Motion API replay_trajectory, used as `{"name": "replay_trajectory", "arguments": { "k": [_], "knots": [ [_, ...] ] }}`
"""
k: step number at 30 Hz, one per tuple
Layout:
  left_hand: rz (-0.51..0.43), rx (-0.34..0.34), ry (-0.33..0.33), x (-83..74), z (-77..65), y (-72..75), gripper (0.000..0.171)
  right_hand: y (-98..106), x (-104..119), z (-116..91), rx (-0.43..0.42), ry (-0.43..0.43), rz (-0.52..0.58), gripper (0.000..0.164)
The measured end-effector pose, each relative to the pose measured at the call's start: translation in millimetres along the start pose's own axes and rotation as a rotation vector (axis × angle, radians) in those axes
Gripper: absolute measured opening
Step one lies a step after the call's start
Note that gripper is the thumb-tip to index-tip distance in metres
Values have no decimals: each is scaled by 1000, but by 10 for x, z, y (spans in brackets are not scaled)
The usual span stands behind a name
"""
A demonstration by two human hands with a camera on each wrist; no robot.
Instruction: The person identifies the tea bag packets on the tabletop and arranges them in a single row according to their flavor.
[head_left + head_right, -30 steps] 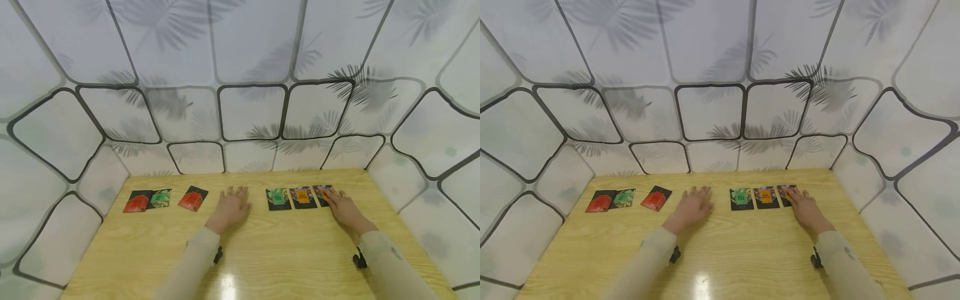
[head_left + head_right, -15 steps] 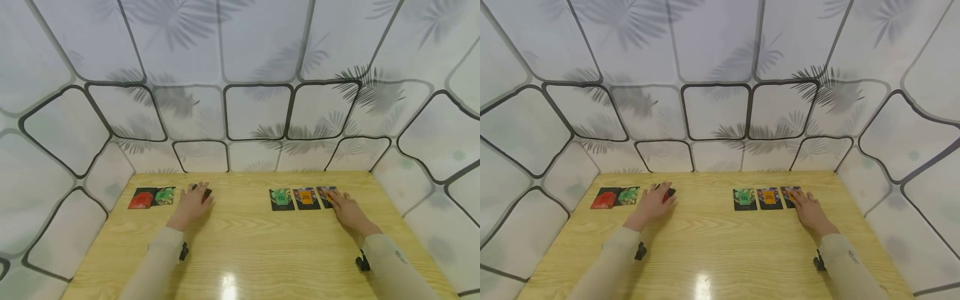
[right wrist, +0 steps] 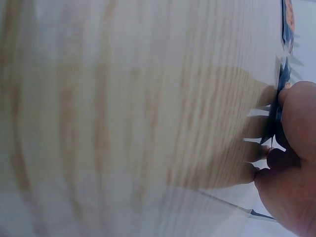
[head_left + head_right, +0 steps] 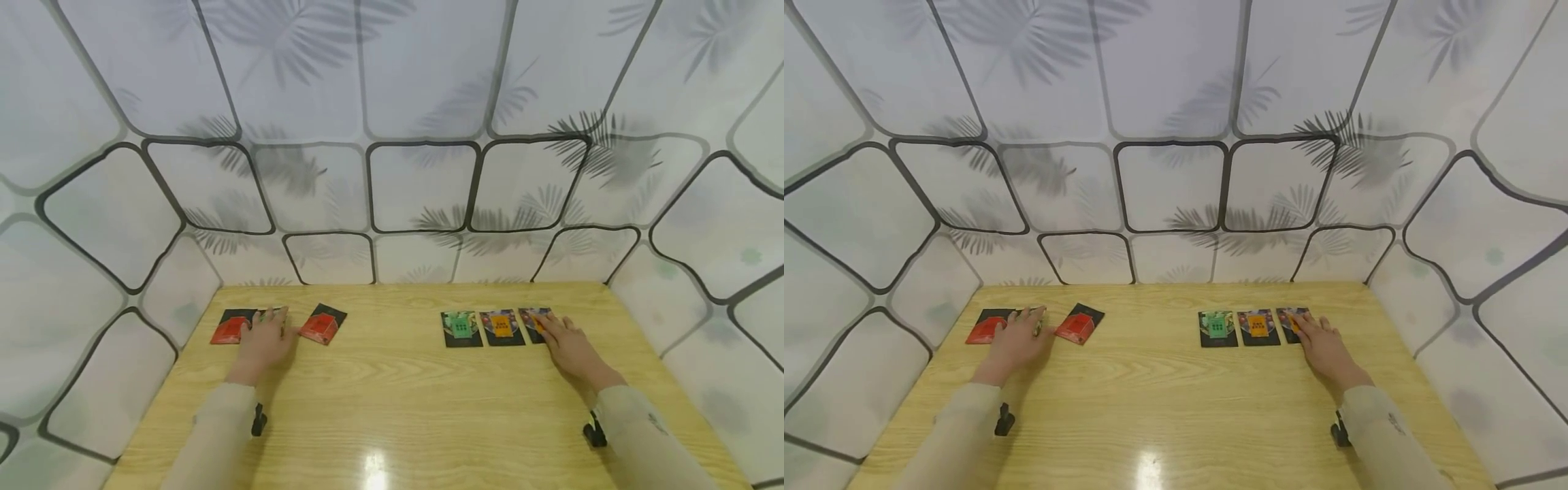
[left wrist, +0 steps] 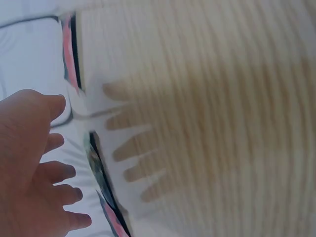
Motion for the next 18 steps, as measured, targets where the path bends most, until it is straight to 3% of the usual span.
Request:
{"name": "replay_trajectory", "arguments": {
  "k": [9,18],
  "knots": [
    [-26,31,81,309,-4,-42,70,-13,-3,5,-21,16,9,49],
    [-5,58,103,390,11,-72,73,-33,-33,-2,-14,17,16,51]
  ]
}}
Point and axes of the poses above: each hand's wrist, its own z-axis towards the middle knuckle, its own y-axis out of the back of the hand, x = y × z, the point moved 8 cm from there along z, towards the middle knuckle, and after that the axes turned 11 degrees about x, right-handed, at the moved point
